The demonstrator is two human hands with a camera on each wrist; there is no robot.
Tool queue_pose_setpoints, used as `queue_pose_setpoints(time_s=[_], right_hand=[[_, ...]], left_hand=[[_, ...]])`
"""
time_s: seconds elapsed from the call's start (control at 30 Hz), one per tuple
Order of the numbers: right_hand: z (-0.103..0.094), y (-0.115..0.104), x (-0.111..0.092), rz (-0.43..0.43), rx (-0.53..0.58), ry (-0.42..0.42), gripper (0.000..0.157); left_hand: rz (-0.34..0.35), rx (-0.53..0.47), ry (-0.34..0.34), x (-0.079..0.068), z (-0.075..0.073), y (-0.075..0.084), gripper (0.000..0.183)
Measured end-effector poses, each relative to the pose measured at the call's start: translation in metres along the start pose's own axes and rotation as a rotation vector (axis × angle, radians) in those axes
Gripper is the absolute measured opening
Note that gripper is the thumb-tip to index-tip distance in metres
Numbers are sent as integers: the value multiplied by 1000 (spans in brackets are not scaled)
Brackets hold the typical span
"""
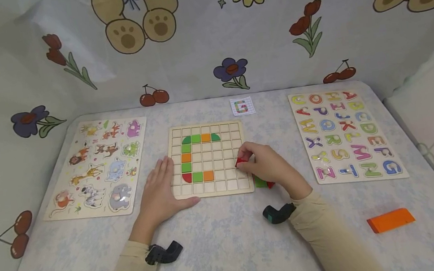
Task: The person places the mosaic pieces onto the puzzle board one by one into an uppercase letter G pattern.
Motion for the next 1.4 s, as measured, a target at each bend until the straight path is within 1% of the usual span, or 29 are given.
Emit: queue_pose_setpoints(time_s=[0.1, 0.17, 0.33, 0.5, 0.7, 0.8, 1.0, 1.07, 1.17, 1.3, 1.4], right_hand=[[13, -13, 5, -41, 13, -48, 11], [21, -20, 9, -54, 17, -73, 11], [35, -30, 14, -88, -19, -102, 8], [39, -34, 16, -114, -103, -62, 6], [39, -38, 11, -153, -164, -5, 5], [40, -40, 7, -180, -198, 12, 11], [42, -40, 1, -193, -241, 20, 23], [42, -39, -2, -196, -250, 25, 24], [38, -36, -8, -178, -243, 29, 25], [22, -24, -21, -113, -224, 46, 25], [8, -11, -32, -67, -245, 53, 26]], left_hand=[[-5, 0, -3, 1, 0, 1, 138], [-5, 1, -7, 1, 0, 2, 138], [-4, 11, -20, 2, -1, 4, 138], [-1, 16, -25, 3, -2, 6, 138], [1, 21, -25, 4, -3, 6, 138], [4, 26, -22, 3, -2, 4, 138], [7, 25, -6, 1, 0, 2, 138], [6, 20, -5, 1, 1, 1, 138], [3, 12, -4, 0, 2, 0, 138], [2, 2, -1, 0, 2, 0, 138], [7, 8, 1, 0, 1, 0, 138]])
Point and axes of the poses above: each hand's wrist, its own x-axis towards the middle knuckle, its own z-axis out of the palm, y = z × x, the point moved 4 cm from there along x, towards the middle knuckle, and after that the axes turned 2 degrees about -x, right-handed, at the moved point
